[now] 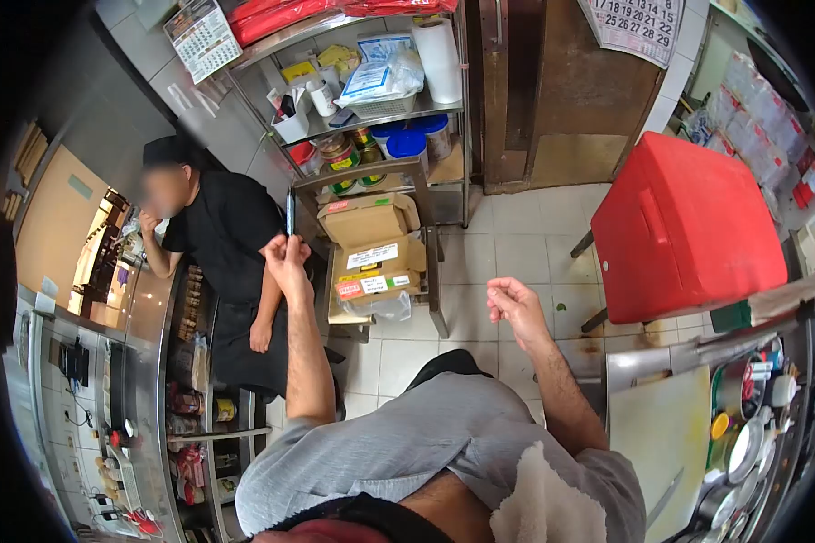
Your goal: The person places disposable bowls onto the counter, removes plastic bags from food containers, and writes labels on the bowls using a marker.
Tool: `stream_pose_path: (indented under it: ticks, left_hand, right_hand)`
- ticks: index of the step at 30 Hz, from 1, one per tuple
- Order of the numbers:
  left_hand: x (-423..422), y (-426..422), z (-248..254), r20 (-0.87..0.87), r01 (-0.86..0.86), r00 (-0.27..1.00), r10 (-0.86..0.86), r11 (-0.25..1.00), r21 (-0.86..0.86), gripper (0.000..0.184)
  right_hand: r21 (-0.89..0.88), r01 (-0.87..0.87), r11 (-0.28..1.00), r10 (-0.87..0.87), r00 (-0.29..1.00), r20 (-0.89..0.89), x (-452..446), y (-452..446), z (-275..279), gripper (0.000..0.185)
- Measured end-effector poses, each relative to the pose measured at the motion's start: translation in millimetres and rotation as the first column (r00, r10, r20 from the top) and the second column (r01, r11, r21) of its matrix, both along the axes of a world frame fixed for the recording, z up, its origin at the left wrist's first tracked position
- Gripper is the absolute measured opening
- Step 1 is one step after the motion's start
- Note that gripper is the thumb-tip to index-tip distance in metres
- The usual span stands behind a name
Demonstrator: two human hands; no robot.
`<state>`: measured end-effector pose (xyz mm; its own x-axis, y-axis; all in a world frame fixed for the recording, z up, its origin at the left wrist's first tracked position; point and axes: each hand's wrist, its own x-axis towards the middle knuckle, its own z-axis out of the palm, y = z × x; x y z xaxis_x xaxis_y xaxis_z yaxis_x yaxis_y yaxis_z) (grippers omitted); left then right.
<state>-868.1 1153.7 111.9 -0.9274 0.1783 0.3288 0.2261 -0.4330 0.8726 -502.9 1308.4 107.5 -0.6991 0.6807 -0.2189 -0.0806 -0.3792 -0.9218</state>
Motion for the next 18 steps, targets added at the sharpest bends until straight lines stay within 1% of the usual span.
stream_pose_path:
  ticks: [2,4,5,6,7,8,9,10,11,12,13,15,16,17,18]
  left_hand:
    - [-43.7,42.0,4.3,0.006,-0.019,1.000,0.019,1.000,0.019,0.022]
    - [-89.2,85.2,10.4,-0.059,-0.061,0.996,0.063,0.997,0.039,0.022]
    - [-114.5,106.5,10.2,-0.088,-0.095,0.991,0.100,0.994,0.053,0.022]
    - [-139.4,125.9,12.1,-0.002,-0.073,0.997,0.073,0.992,0.100,0.024]
    - [-155.5,144.5,22.2,0.084,-0.056,0.996,0.044,0.987,0.151,0.027]
    - [-169.3,163.9,30.2,0.143,-0.106,0.986,0.083,0.982,0.159,0.024]
    - [-193.4,180.6,28.0,0.153,-0.121,0.983,0.097,0.980,0.159,0.024]
    - [-222.8,197.5,28.4,0.169,-0.092,0.984,0.058,0.975,0.201,0.022]
    - [-249.7,215.7,31.7,0.179,-0.061,0.984,0.017,0.967,0.246,0.020]
    - [-269.1,232.3,39.7,0.284,-0.075,0.959,-0.010,0.955,0.287,0.014]
    - [-301.6,245.5,31.5,0.292,-0.084,0.956,-0.002,0.956,0.281,0.014]
    - [-372.6,264.6,11.1,0.239,-0.014,0.970,-0.045,0.970,0.242,0.011]
    - [-390.4,274.8,18.9,0.211,-0.051,0.977,0.004,0.975,0.218,0.009]
    - [-405.9,282.1,24.4,0.195,-0.074,0.980,0.027,0.968,0.238,0.006]
    - [-434.5,290.3,19.5,0.153,-0.127,0.984,0.091,0.963,0.239,0.006]
  right_hand:
    - [0.000,0.012,1.000,-0.012,1.000,0.024,-9.3,27.1,-14.3,0.021]
    - [0.014,0.021,1.000,-0.022,0.999,0.050,-15.9,58.1,-32.9,0.020]
    - [-0.041,0.109,0.993,-0.106,0.992,0.072,-17.6,74.2,-44.9,0.020]
    - [-0.093,0.195,0.976,-0.186,0.977,0.101,-18.5,90.7,-54.1,0.019]
    - [-0.083,0.184,0.979,-0.175,0.979,0.109,-19.4,108.5,-58.0,0.019]
    - [-0.119,0.257,0.959,-0.241,0.961,0.136,-20.6,127.3,-59.9,0.018]
    - [-0.157,0.329,0.931,-0.303,0.938,0.169,-21.6,144.0,-63.2,0.017]
    - [-0.154,0.318,0.936,-0.291,0.941,0.175,-21.6,162.1,-71.4,0.017]
    - [-0.198,0.387,0.900,-0.364,0.920,0.146,-25.1,182.8,-79.6,0.015]
    - [-0.246,0.454,0.856,-0.438,0.891,0.119,-36.2,201.8,-83.6,0.014]
    - [-0.247,0.450,0.858,-0.431,0.893,0.129,-49.3,216.8,-84.6,0.014]
    - [-0.258,0.546,0.797,-0.510,0.837,0.197,-73.7,247.1,-81.3,0.013]
    - [-0.240,0.554,0.797,-0.507,0.830,0.231,-92.4,256.8,-71.9,0.015]
    - [-0.243,0.552,0.797,-0.502,0.831,0.240,-105.5,270.8,-71.1,0.015]
    - [-0.216,0.508,0.834,-0.459,0.855,0.241,-116.5,285.1,-71.7,0.015]
